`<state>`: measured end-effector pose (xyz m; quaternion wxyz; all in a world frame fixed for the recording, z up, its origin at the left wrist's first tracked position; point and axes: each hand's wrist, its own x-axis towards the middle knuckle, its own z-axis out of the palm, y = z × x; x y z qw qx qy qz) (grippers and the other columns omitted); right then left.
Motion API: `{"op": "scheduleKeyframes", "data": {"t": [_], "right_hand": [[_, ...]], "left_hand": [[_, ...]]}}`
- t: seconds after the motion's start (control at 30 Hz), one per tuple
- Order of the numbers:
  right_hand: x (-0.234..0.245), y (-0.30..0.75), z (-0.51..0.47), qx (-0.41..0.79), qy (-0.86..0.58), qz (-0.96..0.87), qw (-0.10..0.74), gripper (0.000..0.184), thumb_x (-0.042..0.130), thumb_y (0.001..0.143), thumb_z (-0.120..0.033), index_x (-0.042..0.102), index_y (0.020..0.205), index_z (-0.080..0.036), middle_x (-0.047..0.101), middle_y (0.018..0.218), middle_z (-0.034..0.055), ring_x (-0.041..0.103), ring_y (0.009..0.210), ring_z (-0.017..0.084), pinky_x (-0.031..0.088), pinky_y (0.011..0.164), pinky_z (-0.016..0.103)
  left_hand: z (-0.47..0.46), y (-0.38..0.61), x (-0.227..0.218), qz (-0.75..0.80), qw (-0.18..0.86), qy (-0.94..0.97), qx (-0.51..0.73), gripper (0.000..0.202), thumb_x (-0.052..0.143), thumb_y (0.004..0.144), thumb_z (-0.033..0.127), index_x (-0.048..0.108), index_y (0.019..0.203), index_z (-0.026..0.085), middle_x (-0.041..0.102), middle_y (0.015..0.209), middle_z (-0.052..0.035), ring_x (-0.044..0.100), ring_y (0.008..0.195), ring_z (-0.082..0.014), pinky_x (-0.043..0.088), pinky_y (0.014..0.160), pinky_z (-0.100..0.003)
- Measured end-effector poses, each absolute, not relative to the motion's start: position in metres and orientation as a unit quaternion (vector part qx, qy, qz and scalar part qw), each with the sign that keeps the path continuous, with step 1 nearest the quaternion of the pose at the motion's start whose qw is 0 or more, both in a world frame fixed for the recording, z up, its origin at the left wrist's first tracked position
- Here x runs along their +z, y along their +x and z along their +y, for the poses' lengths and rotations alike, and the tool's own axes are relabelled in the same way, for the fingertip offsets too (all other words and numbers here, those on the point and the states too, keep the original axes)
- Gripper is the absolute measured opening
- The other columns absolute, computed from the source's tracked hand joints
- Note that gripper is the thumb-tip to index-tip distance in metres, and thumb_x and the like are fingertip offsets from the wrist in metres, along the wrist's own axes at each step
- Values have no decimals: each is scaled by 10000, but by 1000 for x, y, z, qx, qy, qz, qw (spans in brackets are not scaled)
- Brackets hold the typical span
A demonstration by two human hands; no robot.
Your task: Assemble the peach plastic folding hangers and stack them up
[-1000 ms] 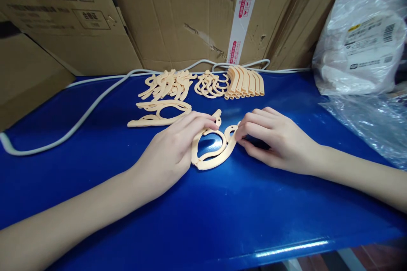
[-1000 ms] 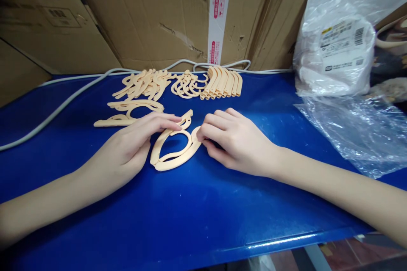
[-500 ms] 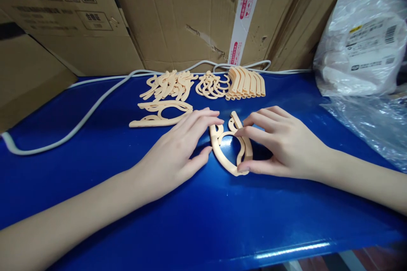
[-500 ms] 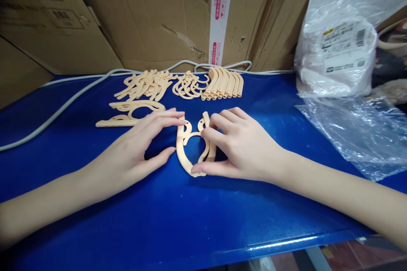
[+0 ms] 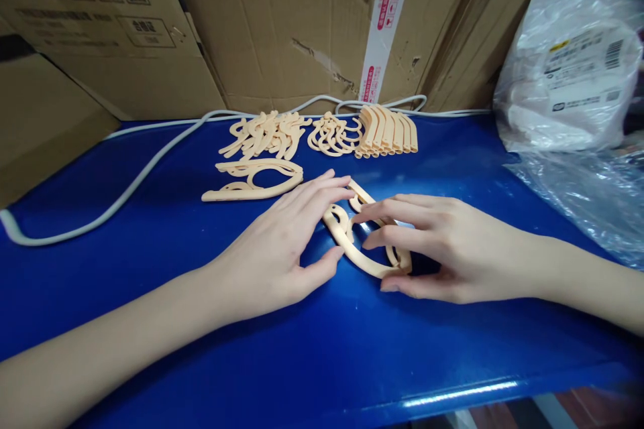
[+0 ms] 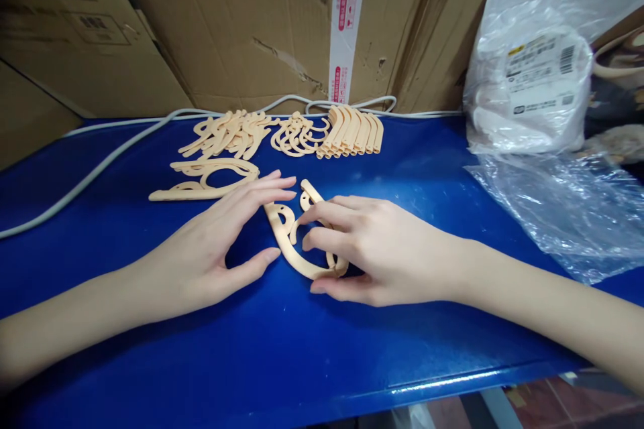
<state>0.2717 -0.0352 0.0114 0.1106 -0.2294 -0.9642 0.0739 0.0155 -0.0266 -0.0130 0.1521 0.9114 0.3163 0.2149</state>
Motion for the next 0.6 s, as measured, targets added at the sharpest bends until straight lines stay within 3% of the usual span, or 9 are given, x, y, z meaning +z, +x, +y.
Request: {"op": "scheduleKeyframes", "data": {"t": [0.1, 0.23, 0.33, 0.47, 0.6], "right_hand": [[11, 278, -29, 145, -210, -959, 121, 218, 652, 942, -335, 657, 1083, -169, 606, 1341, 143, 619, 1186, 212, 524, 950, 324], [6, 285, -17, 87, -263, -944, 178, 485, 716, 839, -578, 653, 1112, -182, 629, 1232, 143, 622, 1119, 266, 531, 907, 397], [3, 285, -12, 40, -311, -933, 175, 625, 691, 791, -695, 639, 1115, -164, 655, 1137, 147, 639, 988, 284, 519, 835, 425], [3, 281, -15, 80, -300, -939, 147, 518, 684, 852, -592, 629, 1136, -162, 667, 1163, 145, 636, 995, 274, 491, 862, 427], [8, 279, -22, 178, -252, -942, 131, 396, 707, 866, -375, 602, 1202, -194, 644, 1314, 124, 580, 1228, 261, 462, 1017, 431]], "left_hand": [[-27, 16, -11, 314, 147, 915, 208, 548, 539, 933, 257, 383, 1454, 187, 406, 1597, -126, 281, 1531, -270, 263, 1254, -534], [-25, 14, -10, 314, 140, 917, 203, 564, 531, 928, 259, 367, 1464, 199, 395, 1607, -125, 279, 1530, -289, 264, 1243, -575], [-23, 11, -13, 314, 131, 917, 209, 551, 533, 938, 277, 376, 1462, 213, 400, 1607, -113, 284, 1529, -283, 285, 1239, -560], [-19, 9, -15, 312, 123, 915, 225, 558, 567, 953, 356, 391, 1460, 205, 425, 1590, -114, 305, 1521, -273, 302, 1238, -520], [-19, 9, -11, 306, 151, 921, 186, 647, 626, 928, 470, 399, 1464, 188, 476, 1551, -139, 351, 1498, -303, 307, 1226, -542]]}}
